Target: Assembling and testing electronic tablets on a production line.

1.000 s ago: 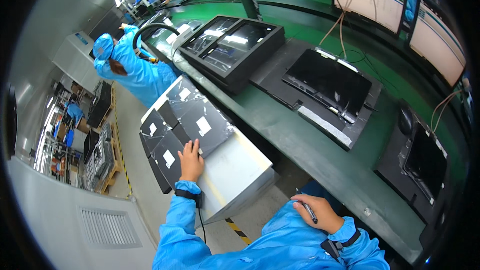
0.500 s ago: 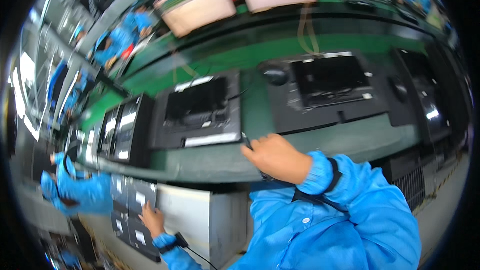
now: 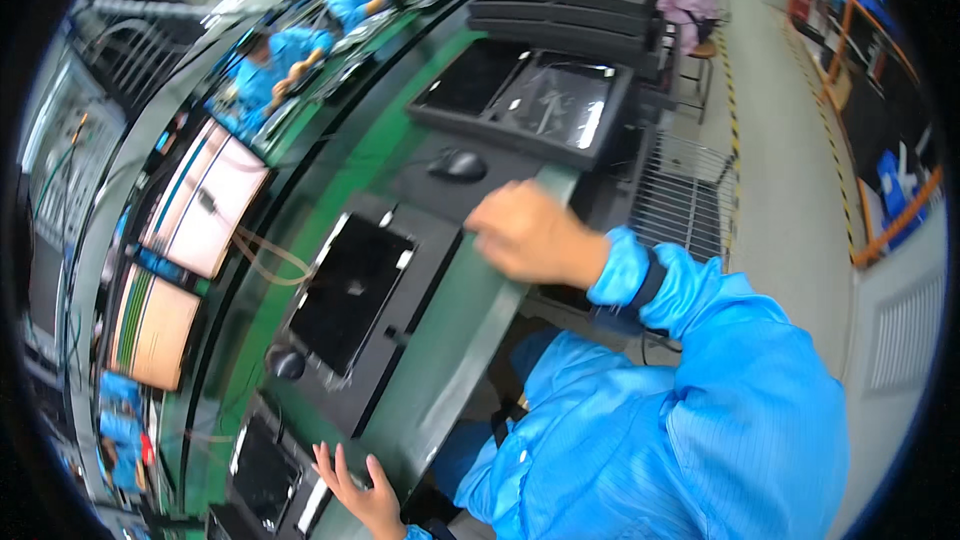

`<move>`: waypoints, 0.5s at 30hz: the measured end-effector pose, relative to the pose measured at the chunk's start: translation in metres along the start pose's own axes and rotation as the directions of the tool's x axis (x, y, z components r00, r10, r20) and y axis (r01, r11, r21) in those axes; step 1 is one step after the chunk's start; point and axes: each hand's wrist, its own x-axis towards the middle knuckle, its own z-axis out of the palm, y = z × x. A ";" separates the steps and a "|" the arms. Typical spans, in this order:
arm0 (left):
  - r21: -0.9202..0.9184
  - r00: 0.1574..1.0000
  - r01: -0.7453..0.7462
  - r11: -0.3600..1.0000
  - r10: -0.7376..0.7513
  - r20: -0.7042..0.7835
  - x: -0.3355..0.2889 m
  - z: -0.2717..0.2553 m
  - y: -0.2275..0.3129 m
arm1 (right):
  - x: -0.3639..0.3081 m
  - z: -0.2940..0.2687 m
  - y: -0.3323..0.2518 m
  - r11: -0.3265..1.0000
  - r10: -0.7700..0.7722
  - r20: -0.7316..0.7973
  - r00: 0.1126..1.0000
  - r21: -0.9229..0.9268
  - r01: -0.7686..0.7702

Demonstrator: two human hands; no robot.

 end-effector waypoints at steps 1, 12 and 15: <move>0.077 0.998 -0.064 0.995 0.064 0.003 0.012 0.003 0.008 | -0.009 -0.028 0.028 0.978 0.086 -0.067 0.994 -0.186 -0.097; 0.089 0.997 -0.060 0.994 0.055 0.052 0.002 0.026 0.006 | -0.073 -0.161 0.284 0.629 0.381 -0.517 0.766 -0.462 -0.625; 0.103 0.999 -0.023 0.994 0.020 0.027 0.006 0.024 0.010 | -0.002 -0.167 0.332 0.477 0.275 -0.461 0.844 -0.697 -0.536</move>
